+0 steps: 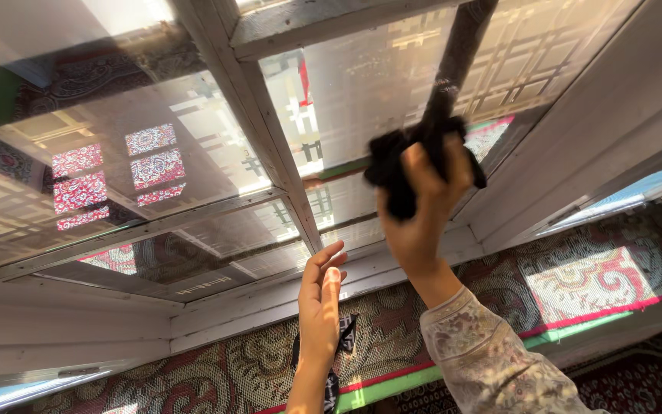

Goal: The person wipes the interior surface of a multi-pane window using a dark cloth. They systematically clean the glass panes and the white frame, moving from the upper sections down to the lower sash and sill.

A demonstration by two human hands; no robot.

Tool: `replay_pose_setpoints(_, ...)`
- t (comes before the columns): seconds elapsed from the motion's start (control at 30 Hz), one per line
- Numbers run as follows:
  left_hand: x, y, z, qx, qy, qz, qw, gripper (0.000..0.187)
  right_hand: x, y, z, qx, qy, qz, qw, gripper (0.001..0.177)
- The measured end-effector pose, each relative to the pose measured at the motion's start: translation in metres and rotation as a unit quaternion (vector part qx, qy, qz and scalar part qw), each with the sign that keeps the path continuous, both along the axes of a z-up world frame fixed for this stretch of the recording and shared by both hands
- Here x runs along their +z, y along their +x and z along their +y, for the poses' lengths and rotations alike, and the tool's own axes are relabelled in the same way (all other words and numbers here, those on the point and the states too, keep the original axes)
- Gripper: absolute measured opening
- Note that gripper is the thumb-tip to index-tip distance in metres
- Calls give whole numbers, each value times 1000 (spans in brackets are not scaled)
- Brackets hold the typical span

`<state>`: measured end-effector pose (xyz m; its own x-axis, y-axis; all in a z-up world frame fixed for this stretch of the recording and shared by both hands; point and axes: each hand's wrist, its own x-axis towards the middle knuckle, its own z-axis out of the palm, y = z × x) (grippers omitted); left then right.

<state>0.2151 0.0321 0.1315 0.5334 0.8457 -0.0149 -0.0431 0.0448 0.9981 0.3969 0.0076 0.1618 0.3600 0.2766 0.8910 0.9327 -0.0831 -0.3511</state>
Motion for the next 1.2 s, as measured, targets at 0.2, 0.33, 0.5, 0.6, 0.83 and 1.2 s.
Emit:
replay_pose_setpoints(0.2, 16, -11, 4, 36, 8, -2, 999, 36, 14, 62, -20, -18, 19, -42, 999, 52)
replay_pose_setpoints(0.33, 25, -26, 6, 48, 29, -12, 998, 42, 59, 106, -15, -5, 181, 33, 983, 52)
replay_pose_setpoints(0.5, 28, -34, 2, 58, 11, 17, 998, 47, 82, 69, 19, -1, 221, 47, 974, 55)
replay_pose_setpoints(0.6, 22, -34, 2, 50, 23, 21, 998, 49, 82, 8, 43, -7, 164, 8, 986, 57)
replay_pose_setpoints(0.83, -2, -23, 1, 40, -34, 59, 997, 53, 80, -59, 52, 82, 61, -53, 993, 50)
replay_pose_setpoints(1.2, -26, -31, -9, 48, -85, 96, 991, 47, -59, -35, 0, 141, -125, -53, 981, 61)
